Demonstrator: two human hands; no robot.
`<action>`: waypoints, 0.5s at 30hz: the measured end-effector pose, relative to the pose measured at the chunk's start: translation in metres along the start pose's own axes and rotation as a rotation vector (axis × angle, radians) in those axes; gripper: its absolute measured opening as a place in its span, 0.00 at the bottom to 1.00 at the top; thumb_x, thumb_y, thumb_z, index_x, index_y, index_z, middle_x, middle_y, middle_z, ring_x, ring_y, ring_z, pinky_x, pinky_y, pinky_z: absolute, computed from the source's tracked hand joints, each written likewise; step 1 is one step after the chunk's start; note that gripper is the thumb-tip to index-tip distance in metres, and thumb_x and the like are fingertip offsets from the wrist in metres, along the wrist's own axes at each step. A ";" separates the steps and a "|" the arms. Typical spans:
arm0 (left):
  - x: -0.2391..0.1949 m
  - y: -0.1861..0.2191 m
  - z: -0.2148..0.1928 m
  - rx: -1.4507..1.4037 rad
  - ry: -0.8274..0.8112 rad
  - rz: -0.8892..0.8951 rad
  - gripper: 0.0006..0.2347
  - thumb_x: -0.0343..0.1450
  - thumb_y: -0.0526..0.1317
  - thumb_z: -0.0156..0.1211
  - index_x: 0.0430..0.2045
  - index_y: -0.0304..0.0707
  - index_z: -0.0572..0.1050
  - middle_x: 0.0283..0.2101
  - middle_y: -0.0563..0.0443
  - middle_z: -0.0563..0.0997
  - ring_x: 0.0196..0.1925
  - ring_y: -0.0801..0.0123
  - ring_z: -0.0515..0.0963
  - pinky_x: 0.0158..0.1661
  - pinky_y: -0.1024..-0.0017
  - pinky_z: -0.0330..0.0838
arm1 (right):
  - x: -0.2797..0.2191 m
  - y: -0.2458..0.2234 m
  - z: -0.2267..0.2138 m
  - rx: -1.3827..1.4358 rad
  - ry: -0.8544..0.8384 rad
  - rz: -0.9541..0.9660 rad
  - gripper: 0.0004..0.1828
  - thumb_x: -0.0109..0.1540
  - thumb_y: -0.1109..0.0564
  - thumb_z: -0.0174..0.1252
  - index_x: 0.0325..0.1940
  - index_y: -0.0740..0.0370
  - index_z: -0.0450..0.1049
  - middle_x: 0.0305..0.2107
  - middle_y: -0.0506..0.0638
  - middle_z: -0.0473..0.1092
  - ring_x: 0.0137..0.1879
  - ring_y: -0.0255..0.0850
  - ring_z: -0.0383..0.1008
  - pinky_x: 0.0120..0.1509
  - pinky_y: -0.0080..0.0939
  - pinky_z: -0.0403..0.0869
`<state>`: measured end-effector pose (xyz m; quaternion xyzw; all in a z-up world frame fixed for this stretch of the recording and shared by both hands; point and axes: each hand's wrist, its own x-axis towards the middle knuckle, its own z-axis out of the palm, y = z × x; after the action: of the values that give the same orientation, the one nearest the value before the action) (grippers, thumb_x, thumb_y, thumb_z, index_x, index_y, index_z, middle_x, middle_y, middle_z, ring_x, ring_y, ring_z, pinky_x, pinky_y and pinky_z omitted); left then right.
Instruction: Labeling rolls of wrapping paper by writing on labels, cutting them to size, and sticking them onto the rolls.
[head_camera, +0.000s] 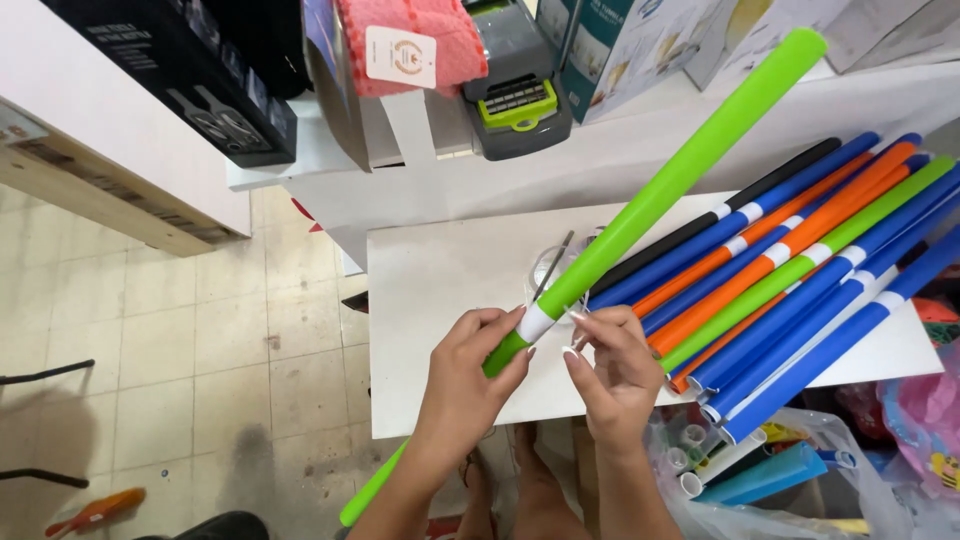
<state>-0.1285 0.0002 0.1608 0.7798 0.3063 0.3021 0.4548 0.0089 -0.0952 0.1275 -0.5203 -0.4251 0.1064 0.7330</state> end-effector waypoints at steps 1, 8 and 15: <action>-0.001 0.012 -0.005 -0.021 -0.007 -0.008 0.18 0.68 0.34 0.65 0.54 0.36 0.78 0.45 0.52 0.77 0.45 0.69 0.79 0.46 0.74 0.71 | 0.000 -0.008 0.000 0.036 0.045 -0.052 0.21 0.61 0.61 0.64 0.59 0.61 0.74 0.40 0.50 0.66 0.46 0.38 0.66 0.53 0.33 0.72; -0.013 0.070 -0.025 -0.071 0.033 0.154 0.17 0.68 0.36 0.67 0.53 0.38 0.77 0.46 0.49 0.79 0.45 0.69 0.79 0.43 0.74 0.74 | 0.013 -0.074 0.003 -0.044 0.137 -0.079 0.52 0.59 0.57 0.65 0.82 0.50 0.44 0.61 0.59 0.60 0.57 0.45 0.69 0.55 0.39 0.71; -0.021 0.111 -0.036 -0.216 0.199 0.295 0.17 0.65 0.35 0.71 0.49 0.33 0.79 0.41 0.42 0.81 0.39 0.59 0.83 0.35 0.69 0.74 | 0.013 -0.096 0.009 0.114 -0.082 0.006 0.60 0.58 0.58 0.66 0.83 0.56 0.33 0.56 0.62 0.70 0.57 0.50 0.75 0.60 0.50 0.75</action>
<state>-0.1464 -0.0407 0.2707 0.7293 0.1978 0.4720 0.4540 -0.0173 -0.1234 0.2171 -0.4741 -0.4462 0.1540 0.7433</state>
